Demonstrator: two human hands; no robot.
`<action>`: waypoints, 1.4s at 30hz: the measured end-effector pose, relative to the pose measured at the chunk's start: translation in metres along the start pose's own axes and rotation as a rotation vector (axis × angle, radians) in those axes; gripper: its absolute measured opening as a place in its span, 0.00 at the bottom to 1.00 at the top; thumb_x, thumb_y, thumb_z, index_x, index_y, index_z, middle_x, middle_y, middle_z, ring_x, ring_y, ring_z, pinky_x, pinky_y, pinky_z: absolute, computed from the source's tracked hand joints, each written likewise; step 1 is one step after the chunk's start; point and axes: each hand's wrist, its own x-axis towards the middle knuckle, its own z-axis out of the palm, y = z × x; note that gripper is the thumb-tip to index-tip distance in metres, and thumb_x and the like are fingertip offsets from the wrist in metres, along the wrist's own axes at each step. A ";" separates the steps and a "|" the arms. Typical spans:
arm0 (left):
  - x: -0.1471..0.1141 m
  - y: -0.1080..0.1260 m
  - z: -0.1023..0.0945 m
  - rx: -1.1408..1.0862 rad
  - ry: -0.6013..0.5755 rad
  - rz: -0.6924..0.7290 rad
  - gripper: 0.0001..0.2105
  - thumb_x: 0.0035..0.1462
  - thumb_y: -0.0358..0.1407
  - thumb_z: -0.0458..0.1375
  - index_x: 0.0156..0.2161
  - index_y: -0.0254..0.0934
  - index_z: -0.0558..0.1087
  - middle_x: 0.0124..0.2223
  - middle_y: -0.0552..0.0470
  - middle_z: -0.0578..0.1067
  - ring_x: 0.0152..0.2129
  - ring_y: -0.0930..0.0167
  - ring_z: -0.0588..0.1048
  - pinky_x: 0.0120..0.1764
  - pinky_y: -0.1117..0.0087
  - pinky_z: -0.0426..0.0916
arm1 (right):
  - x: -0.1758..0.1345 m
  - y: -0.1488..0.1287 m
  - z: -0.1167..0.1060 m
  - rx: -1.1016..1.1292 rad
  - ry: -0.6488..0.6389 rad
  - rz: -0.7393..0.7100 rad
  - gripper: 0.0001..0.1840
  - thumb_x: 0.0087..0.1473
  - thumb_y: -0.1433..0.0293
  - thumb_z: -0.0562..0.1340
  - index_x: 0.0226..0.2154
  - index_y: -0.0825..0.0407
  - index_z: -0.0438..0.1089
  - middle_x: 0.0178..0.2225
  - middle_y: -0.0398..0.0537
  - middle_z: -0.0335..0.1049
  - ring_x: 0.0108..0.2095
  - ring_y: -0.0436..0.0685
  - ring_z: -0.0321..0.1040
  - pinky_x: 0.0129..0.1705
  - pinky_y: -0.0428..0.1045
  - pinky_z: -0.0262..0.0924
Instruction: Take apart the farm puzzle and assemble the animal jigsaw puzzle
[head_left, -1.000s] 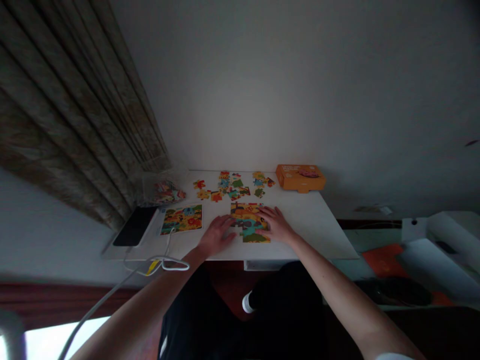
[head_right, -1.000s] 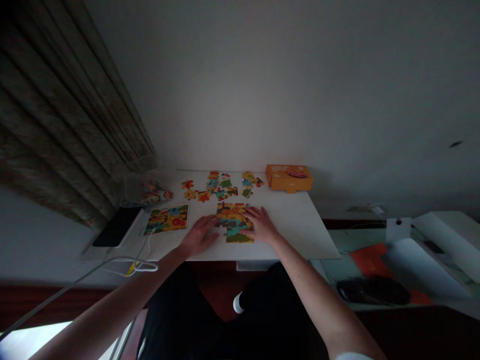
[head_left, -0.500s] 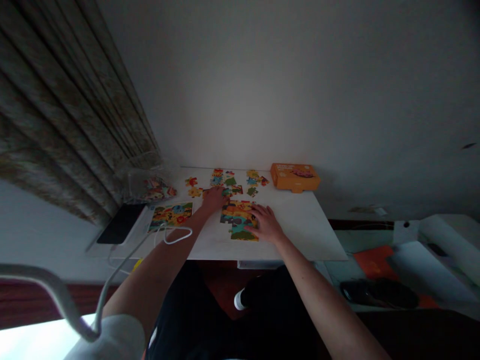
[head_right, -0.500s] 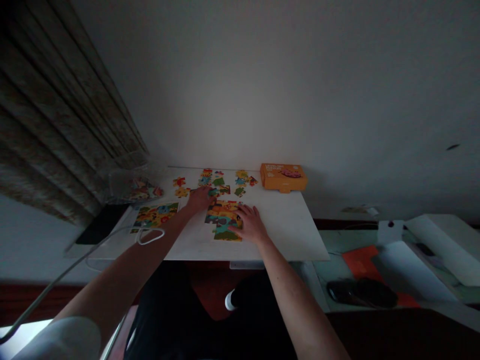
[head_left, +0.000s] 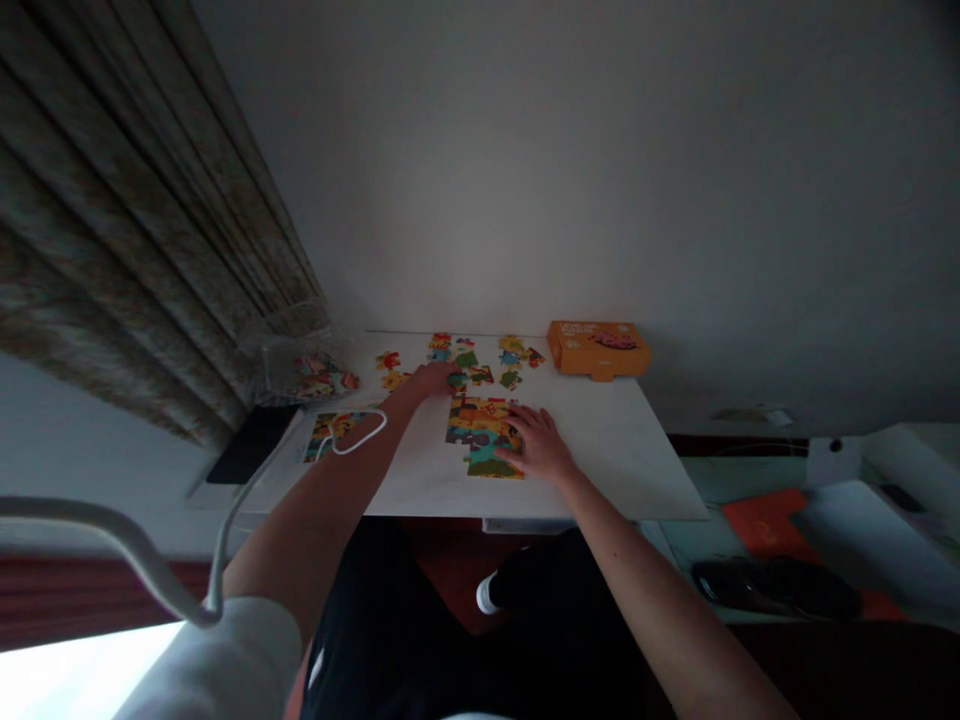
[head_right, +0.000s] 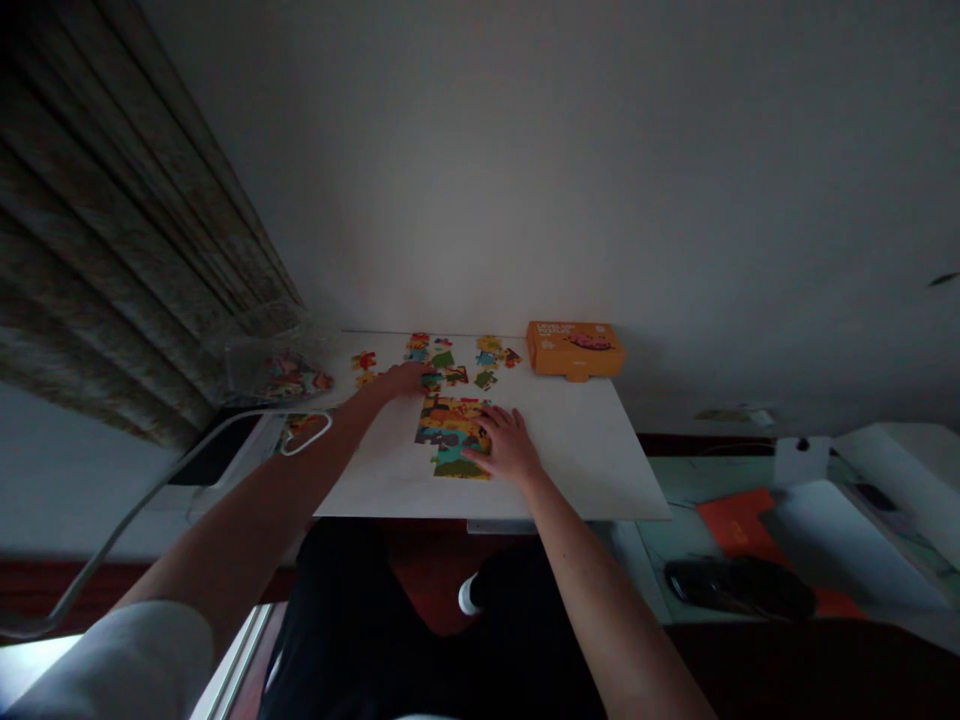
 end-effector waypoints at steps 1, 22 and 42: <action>0.001 0.002 -0.003 0.021 -0.011 -0.013 0.30 0.57 0.40 0.66 0.64 0.48 0.69 0.67 0.43 0.69 0.63 0.52 0.67 0.62 0.48 0.61 | 0.000 0.000 0.000 -0.001 0.001 -0.002 0.32 0.60 0.45 0.62 0.60 0.43 0.69 0.66 0.54 0.64 0.67 0.69 0.56 0.69 0.73 0.42; -0.064 0.034 -0.017 -0.087 0.166 -0.047 0.28 0.51 0.41 0.67 0.57 0.37 0.70 0.54 0.42 0.78 0.49 0.60 0.78 0.50 0.64 0.72 | 0.001 -0.002 -0.005 -0.008 -0.007 -0.001 0.32 0.59 0.46 0.63 0.60 0.45 0.69 0.66 0.56 0.63 0.67 0.68 0.56 0.69 0.71 0.44; -0.161 0.044 0.044 0.015 0.128 0.393 0.24 0.51 0.33 0.67 0.55 0.39 0.77 0.56 0.42 0.76 0.54 0.59 0.74 0.58 0.60 0.68 | 0.001 0.000 -0.003 -0.013 0.000 -0.015 0.33 0.59 0.46 0.64 0.60 0.46 0.70 0.66 0.56 0.64 0.66 0.68 0.57 0.69 0.71 0.43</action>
